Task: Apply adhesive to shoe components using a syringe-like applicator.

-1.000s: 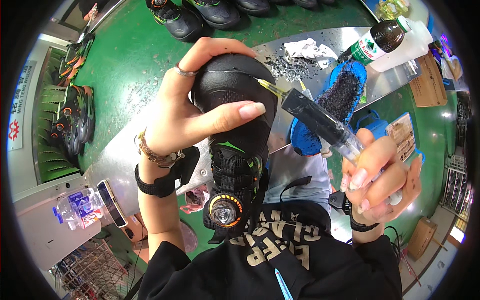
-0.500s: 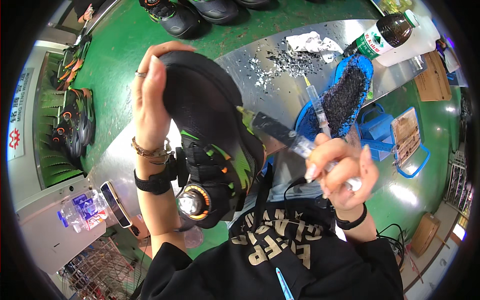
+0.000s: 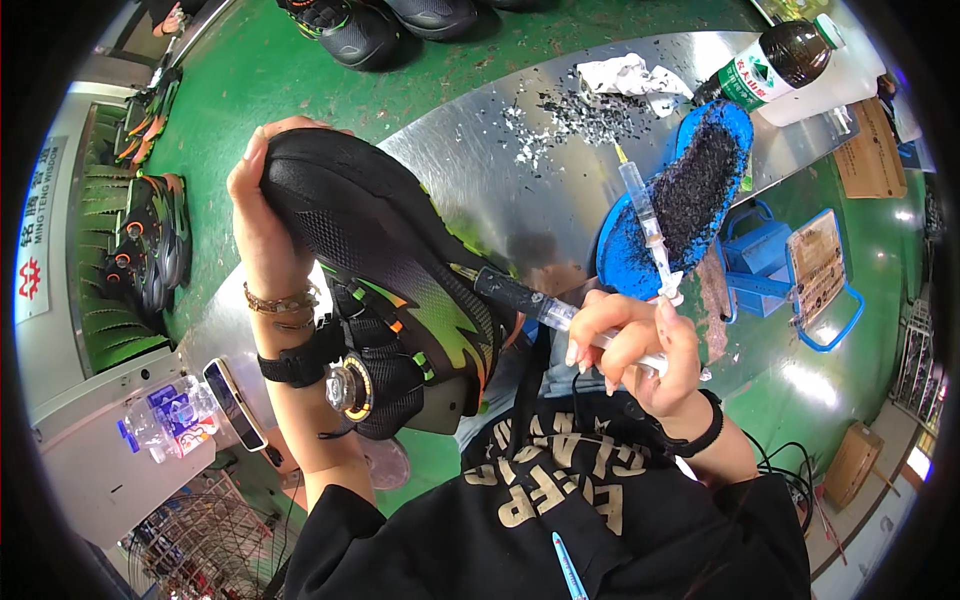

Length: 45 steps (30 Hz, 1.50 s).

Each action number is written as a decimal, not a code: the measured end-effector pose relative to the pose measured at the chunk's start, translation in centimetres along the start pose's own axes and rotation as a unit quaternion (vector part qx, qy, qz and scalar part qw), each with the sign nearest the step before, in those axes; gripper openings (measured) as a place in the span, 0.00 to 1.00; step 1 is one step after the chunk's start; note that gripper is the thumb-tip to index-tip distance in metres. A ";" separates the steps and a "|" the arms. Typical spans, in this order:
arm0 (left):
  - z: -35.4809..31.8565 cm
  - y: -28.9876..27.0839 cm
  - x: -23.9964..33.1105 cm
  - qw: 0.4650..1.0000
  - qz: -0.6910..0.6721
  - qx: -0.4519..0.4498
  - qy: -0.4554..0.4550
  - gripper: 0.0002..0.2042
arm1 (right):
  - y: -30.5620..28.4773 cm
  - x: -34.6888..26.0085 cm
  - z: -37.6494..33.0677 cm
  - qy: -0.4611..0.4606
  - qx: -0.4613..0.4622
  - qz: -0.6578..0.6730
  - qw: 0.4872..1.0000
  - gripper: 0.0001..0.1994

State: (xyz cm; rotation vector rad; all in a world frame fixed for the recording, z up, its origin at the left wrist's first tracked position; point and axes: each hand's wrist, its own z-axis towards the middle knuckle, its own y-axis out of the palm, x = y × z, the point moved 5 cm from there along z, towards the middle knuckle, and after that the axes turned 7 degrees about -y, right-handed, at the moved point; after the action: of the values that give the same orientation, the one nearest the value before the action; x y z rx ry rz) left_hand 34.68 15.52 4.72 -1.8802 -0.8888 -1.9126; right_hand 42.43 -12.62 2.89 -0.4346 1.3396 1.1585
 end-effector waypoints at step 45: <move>-4.9 -8.9 -6.6 0.939 -0.064 0.319 -0.116 0.23 | -8.9 -4.6 -0.6 -0.084 0.181 -0.046 0.979 0.26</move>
State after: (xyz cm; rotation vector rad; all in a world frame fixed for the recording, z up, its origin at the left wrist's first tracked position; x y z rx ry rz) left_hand 25.96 17.92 -3.26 -1.6758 -1.5158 -1.2397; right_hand 50.40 -18.73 3.71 -0.1281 1.3321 0.8323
